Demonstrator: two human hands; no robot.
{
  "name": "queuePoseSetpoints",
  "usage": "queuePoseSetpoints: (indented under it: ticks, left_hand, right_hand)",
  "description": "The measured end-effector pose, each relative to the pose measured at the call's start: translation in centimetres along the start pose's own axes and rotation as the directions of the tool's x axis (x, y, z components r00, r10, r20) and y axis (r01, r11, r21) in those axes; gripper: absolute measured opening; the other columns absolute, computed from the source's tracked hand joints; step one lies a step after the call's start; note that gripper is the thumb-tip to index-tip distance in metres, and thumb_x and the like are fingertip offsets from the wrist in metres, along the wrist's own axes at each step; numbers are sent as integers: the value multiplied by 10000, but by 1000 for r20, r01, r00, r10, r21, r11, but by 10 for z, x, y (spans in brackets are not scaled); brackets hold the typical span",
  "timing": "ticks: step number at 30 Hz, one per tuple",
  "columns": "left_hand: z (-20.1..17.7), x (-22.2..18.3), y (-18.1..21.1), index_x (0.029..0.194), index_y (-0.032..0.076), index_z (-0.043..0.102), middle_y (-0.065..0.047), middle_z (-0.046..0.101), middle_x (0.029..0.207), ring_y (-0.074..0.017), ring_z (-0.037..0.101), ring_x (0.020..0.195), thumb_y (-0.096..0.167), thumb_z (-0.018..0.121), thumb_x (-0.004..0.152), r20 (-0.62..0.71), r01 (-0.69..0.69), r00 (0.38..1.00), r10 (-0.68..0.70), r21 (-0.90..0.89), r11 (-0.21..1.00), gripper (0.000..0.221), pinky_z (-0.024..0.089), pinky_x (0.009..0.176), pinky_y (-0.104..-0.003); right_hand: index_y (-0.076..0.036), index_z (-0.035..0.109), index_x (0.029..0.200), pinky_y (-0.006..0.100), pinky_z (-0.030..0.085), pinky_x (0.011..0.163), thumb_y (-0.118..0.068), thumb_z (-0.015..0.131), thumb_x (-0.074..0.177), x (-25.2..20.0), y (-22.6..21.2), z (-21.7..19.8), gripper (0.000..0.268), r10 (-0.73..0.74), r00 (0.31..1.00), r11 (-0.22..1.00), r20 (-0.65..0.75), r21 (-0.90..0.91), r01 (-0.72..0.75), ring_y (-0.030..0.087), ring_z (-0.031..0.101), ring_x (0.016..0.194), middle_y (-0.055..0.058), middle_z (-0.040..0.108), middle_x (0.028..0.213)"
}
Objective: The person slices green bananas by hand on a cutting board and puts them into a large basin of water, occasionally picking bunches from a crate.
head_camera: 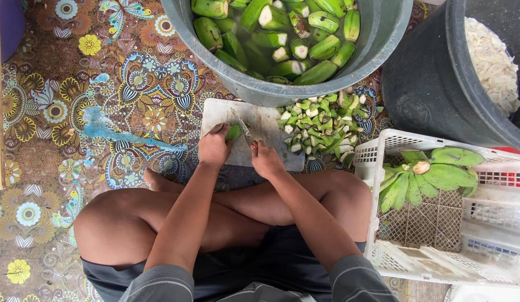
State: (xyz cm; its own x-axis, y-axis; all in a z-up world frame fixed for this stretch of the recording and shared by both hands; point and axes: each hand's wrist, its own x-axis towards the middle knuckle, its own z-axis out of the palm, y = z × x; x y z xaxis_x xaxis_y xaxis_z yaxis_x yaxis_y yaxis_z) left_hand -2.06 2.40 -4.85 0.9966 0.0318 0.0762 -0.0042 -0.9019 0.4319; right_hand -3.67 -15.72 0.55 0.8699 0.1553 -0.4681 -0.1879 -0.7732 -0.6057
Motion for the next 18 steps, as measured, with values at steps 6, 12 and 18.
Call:
queuePoseSetpoints:
  ticks: [6, 12, 18]
  left_hand:
    - [1, -3, 3, 1191, 146, 653, -30, 649, 1143, -265, 669, 985, 226, 782, 683, 17, -12, 1000, 12, 11, 1000, 531, 577, 801, -418]
    - [9, -2, -3, 1205, 158, 649, -17, 655, 1133, -242, 664, 1005, 227, 785, 679, -7, -11, 1000, 11, 11, 1000, 549, 574, 803, -386]
    - [16, -1, -8, 1204, 176, 652, -3, 656, 1138, -229, 663, 1003, 243, 785, 670, -9, -14, 1000, 14, 25, 1000, 554, 573, 807, -387]
  right_hand:
    - [-17, 503, 1035, 567, 547, 662, -329, 341, 992, -9, -9, -3, 354, -8, 1000, 999, 16, -48, 8, 512, 647, 840, 334, 627, 856]
    - [4, 459, 1088, 497, 582, 608, -281, 290, 1004, -12, -17, -2, 341, -8, 1000, 984, 24, -175, 12, 465, 672, 781, 298, 620, 833]
    - [59, 455, 1110, 465, 583, 554, -213, 282, 1018, -6, -11, 7, 335, -20, 998, 991, 54, -129, 26, 446, 674, 745, 281, 601, 784]
